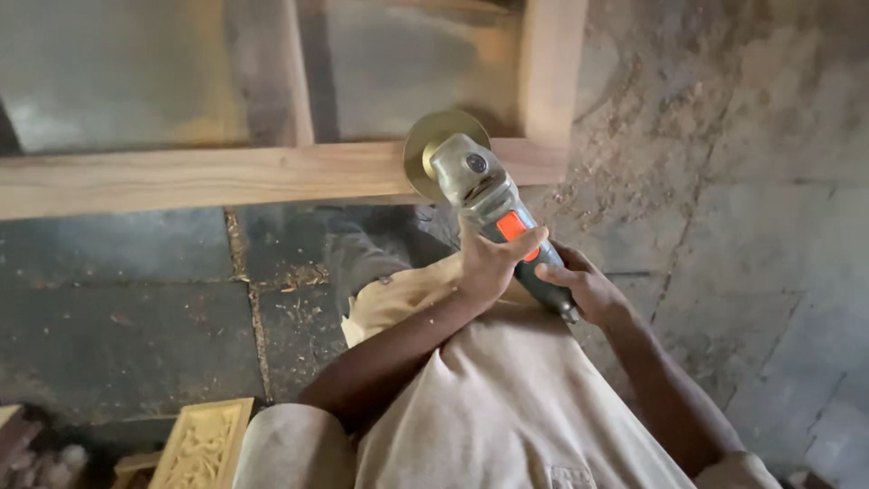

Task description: The person uses an angle grinder with a sanding disc to smooth the edges and surfaces of a wooden frame. They move the tool along the frame's perimeter, generating wood dust as they work.

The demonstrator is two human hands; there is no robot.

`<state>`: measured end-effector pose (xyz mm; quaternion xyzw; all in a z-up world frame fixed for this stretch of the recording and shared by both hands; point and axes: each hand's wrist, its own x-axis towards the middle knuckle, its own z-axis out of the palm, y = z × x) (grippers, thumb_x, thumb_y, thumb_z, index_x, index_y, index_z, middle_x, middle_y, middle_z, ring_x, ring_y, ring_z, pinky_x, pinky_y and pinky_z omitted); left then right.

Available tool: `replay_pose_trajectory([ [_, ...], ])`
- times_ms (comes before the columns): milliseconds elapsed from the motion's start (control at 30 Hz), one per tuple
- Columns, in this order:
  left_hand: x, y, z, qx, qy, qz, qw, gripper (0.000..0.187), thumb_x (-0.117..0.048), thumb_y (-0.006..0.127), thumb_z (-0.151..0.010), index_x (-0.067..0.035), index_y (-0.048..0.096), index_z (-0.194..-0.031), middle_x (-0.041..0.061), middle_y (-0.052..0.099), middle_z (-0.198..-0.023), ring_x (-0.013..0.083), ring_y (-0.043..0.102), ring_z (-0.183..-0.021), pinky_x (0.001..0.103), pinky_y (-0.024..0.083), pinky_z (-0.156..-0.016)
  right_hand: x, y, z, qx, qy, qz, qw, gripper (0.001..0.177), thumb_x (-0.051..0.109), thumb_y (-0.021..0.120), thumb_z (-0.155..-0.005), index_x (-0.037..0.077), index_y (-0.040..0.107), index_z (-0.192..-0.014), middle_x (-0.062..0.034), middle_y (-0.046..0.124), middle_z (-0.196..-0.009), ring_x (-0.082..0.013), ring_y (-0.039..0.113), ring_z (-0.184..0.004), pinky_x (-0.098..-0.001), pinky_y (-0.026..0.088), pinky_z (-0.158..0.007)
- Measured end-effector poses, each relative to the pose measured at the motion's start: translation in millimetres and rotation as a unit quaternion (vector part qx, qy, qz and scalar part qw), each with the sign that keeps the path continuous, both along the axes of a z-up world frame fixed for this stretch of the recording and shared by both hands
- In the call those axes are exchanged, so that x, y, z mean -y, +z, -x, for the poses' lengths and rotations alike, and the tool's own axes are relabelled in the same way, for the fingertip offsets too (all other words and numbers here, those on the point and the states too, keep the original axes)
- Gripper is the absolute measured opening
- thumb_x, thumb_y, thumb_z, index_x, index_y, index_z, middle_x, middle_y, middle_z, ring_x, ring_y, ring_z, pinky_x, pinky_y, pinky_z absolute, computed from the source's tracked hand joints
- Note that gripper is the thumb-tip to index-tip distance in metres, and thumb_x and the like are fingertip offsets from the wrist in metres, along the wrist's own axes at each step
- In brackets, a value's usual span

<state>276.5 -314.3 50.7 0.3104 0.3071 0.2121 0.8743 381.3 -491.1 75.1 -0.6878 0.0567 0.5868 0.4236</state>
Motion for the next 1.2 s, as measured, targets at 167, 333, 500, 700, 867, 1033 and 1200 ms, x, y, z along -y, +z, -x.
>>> replay_pose_trajectory([
  [167, 21, 1, -23, 0.068, -0.021, 0.030, 0.997, 0.050, -0.010, 0.086, -0.081, -0.004, 0.057, -0.122, 0.005, 0.062, -0.107, 0.0144, 0.064, -0.093, 0.031, 0.058, -0.082, 39, -5, -1, 0.021, -0.068, 0.049, 0.996, 0.068, 0.029, 0.072, -0.090, -0.006, 0.055, -0.145, -0.0141, 0.064, -0.118, -0.0228, 0.060, -0.094, -0.0372, 0.051, -0.076],
  [333, 31, 1, -27, 0.037, -0.077, -0.058, 0.995, 0.064, -0.018, 0.088, -0.077, -0.002, 0.055, -0.129, 0.010, 0.062, -0.115, 0.0181, 0.065, -0.101, 0.034, 0.059, -0.087, 63, -15, 12, 0.028, -0.161, 0.024, 0.986, 0.063, 0.027, 0.067, -0.088, -0.001, 0.050, -0.142, -0.0118, 0.068, -0.123, -0.0210, 0.070, -0.105, -0.0356, 0.059, -0.089],
  [500, 28, 1, -32, 0.017, -0.160, -0.081, 0.984, 0.075, -0.028, 0.090, -0.072, -0.005, 0.049, -0.130, 0.006, 0.061, -0.117, 0.0182, 0.062, -0.108, 0.037, 0.056, -0.093, 56, -17, 54, 0.020, -0.217, -0.077, 0.973, 0.060, 0.037, 0.063, -0.095, 0.002, 0.048, -0.141, -0.0163, 0.066, -0.115, -0.0288, 0.069, -0.093, -0.0427, 0.060, -0.079],
  [700, -17, -7, 3, -0.064, -0.221, -0.089, 0.969, 0.070, -0.037, 0.088, -0.069, -0.002, 0.056, -0.120, 0.010, 0.067, -0.105, 0.0183, 0.067, -0.092, 0.035, 0.058, -0.079, -8, -34, 118, 0.028, -0.262, -0.189, 0.946, 0.062, 0.043, 0.062, -0.097, 0.002, 0.049, -0.142, -0.0135, 0.066, -0.116, -0.0237, 0.069, -0.095, -0.0390, 0.059, -0.084],
  [867, -80, -16, 56, -0.116, -0.263, -0.112, 0.951, 0.073, -0.042, 0.089, -0.068, 0.000, 0.056, -0.119, 0.011, 0.070, -0.106, 0.0165, 0.070, -0.093, 0.032, 0.059, -0.080, -78, -46, 179, 0.021, -0.263, -0.190, 0.946, 0.063, 0.052, 0.055, -0.100, 0.000, 0.055, -0.134, -0.0151, 0.071, -0.104, -0.0254, 0.070, -0.080, -0.0383, 0.059, -0.069],
  [1033, -144, -23, 119, -0.065, -0.265, -0.123, 0.954, 0.079, -0.040, 0.091, -0.066, 0.001, 0.054, -0.122, 0.011, 0.068, -0.108, 0.0178, 0.069, -0.094, 0.032, 0.059, -0.081, -152, -47, 243, 0.030, -0.294, -0.166, 0.941, 0.058, 0.051, 0.055, -0.099, 0.004, 0.056, -0.132, -0.0159, 0.071, -0.103, -0.0260, 0.069, -0.079, -0.0386, 0.057, -0.067],
  [1200, -196, -33, 176, -0.094, -0.260, -0.107, 0.955, 0.082, -0.034, 0.094, -0.063, -0.003, 0.048, -0.124, 0.006, 0.065, -0.107, 0.0148, 0.066, -0.096, 0.030, 0.057, -0.082, -203, -60, 292, 0.002, -0.278, -0.189, 0.942, 0.053, 0.047, 0.056, -0.099, 0.003, 0.057, -0.129, -0.0148, 0.069, -0.104, -0.0258, 0.070, -0.082, -0.0382, 0.059, -0.072],
])
